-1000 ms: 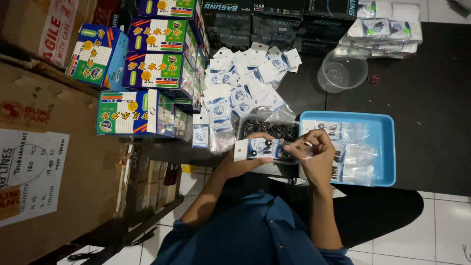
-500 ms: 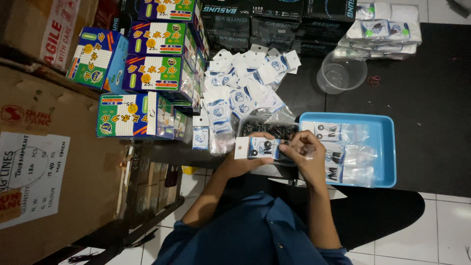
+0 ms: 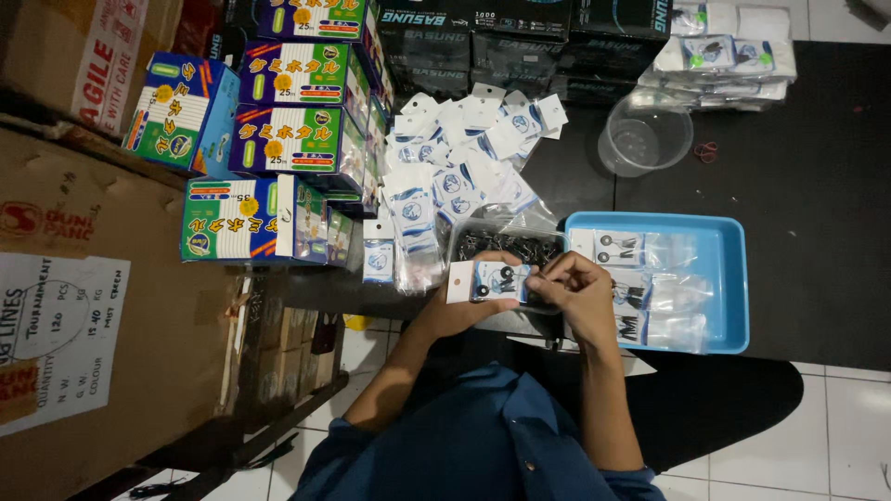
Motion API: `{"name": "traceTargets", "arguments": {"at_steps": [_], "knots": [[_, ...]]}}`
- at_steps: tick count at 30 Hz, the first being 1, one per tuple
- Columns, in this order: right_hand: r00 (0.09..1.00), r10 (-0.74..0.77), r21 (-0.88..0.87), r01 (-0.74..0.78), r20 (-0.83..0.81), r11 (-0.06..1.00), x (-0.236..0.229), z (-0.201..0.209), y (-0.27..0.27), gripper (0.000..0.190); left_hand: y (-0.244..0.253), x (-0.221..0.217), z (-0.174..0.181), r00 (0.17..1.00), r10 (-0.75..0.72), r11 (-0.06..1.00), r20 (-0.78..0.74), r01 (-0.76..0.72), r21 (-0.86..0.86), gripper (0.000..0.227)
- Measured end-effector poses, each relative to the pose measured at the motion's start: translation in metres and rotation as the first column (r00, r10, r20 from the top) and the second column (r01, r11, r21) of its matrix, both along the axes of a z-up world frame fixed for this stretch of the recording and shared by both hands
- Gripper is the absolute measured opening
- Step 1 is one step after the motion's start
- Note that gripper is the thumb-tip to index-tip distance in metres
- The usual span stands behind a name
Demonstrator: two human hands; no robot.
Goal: The person sits on the floor and repeatedly picks small black fishing hardware from a metal tray, places each piece into a clear plastic bag with a printed header card, and sets the sealed bag into a blue tray. The person continues this one-at-a-time packing process throughout the clip.
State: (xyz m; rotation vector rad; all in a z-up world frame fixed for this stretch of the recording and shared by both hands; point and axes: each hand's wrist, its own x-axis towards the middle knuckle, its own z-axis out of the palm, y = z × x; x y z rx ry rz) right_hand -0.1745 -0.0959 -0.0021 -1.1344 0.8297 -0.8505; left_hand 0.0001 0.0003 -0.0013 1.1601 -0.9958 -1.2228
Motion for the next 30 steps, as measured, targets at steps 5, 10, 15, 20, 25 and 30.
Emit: {"name": "traceTargets", "arguments": {"at_steps": [5,10,15,20,25,30], "knots": [[1.000,0.019,-0.020,-0.019,-0.021,1.000,-0.006,0.002,0.000,0.027,0.000,-0.001,0.001,0.999,0.013,1.000,-0.038,-0.012,0.018,0.063],[0.998,0.013,-0.015,-0.014,-0.064,1.000,-0.012,0.009,0.002,0.022,-0.002,-0.002,0.005,0.994,0.019,1.000,-0.108,-0.018,0.014,0.061],[0.996,0.090,-0.085,-0.091,-0.018,0.992,-0.019,0.018,0.001,0.015,-0.002,-0.012,0.019,0.985,0.026,1.000,-0.172,-0.025,0.007,0.060],[0.994,0.055,-0.159,-0.070,-0.099,0.985,-0.014,0.028,0.003,0.017,-0.002,-0.002,0.007,0.996,0.027,1.000,-0.086,-0.027,-0.005,0.059],[0.997,-0.012,-0.139,0.001,-0.076,0.990,-0.011,-0.007,0.005,0.021,-0.002,-0.003,0.004,0.995,0.033,0.999,-0.094,-0.031,0.017,0.062],[0.999,-0.017,-0.006,0.017,-0.034,1.000,0.000,0.015,0.016,0.022,-0.002,-0.006,-0.001,0.995,0.027,1.000,-0.101,-0.027,0.000,0.060]]}}
